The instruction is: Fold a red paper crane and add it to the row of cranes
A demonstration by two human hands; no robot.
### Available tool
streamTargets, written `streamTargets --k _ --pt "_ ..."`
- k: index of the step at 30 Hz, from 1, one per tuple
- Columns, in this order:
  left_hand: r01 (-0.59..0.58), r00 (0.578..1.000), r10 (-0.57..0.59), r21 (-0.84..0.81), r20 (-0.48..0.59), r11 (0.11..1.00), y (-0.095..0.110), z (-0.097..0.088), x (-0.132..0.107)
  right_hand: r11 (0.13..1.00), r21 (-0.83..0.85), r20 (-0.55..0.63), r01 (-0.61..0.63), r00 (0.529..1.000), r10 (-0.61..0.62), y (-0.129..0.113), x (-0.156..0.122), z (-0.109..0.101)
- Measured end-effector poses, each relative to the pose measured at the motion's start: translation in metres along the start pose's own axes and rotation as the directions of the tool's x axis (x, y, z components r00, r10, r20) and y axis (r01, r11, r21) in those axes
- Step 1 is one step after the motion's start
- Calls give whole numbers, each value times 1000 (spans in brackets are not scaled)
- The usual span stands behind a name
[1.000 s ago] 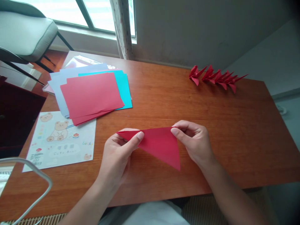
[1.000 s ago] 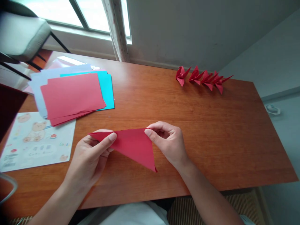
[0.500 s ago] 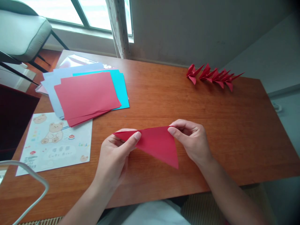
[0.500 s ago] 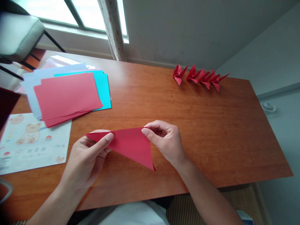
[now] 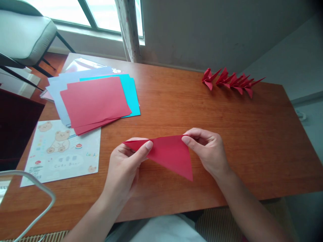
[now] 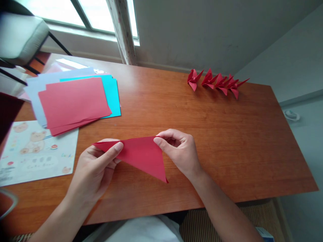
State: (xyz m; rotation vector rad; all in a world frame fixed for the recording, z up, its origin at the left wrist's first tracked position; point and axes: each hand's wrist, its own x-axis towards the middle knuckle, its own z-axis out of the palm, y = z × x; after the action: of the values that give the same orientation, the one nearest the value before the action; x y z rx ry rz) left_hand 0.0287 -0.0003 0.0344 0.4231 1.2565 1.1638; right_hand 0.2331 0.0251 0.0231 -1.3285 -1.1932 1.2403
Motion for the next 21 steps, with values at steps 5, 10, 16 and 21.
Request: streamTargets --k 5,10,16,21 --pt "4 1000 -2 -58 23 998 -1 -1 -1 996 19 -33 -92 995 92 6 -2 -6" --pt "-14 999 17 -85 28 996 -2 -4 -1 976 97 -71 -194 977 201 10 -1 -9" --pt "-44 999 47 -93 28 995 0 -7 -1 977 87 -112 -192 973 201 9 -1 -8" --pt "-47 999 49 -84 17 995 1 -7 -1 985 38 -111 -171 978 174 10 -1 -9"
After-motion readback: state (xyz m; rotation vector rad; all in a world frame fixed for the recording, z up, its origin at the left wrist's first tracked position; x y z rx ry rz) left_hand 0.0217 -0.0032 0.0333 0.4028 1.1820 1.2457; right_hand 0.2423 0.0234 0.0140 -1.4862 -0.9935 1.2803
